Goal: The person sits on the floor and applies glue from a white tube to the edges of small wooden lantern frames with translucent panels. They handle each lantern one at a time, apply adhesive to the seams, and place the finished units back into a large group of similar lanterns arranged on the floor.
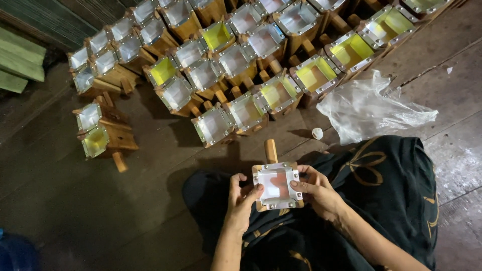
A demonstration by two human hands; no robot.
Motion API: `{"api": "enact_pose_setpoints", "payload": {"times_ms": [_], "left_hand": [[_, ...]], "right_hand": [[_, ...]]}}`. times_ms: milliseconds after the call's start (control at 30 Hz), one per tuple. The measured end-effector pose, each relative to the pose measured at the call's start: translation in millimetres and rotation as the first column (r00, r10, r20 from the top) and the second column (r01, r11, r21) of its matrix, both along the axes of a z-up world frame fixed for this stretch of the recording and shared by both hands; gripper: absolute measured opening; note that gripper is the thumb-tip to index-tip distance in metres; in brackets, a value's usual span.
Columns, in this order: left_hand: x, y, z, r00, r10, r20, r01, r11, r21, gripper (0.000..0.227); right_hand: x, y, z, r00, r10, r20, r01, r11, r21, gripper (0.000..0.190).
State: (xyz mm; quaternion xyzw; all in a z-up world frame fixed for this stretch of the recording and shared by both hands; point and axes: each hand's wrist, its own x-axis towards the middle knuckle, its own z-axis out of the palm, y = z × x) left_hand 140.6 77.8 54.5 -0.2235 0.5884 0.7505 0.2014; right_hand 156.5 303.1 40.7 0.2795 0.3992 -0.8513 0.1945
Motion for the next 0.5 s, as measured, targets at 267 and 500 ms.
{"api": "enact_pose_setpoints", "payload": {"times_ms": [267,500], "left_hand": [[1,-6,34,0.999,0.038,0.015,-0.040,0.989,0.145,0.064],[-8,18,56,0.959,0.101,-0.263,-0.054,0.982,0.181,0.068]], "right_hand": [[-15,39,-6,0.943,0.180,-0.280,-0.141,0.978,0.156,0.057],[-91,92,-95,0.993,0.106,0.057,-0.097,0.422,0.902,0.062]]}}
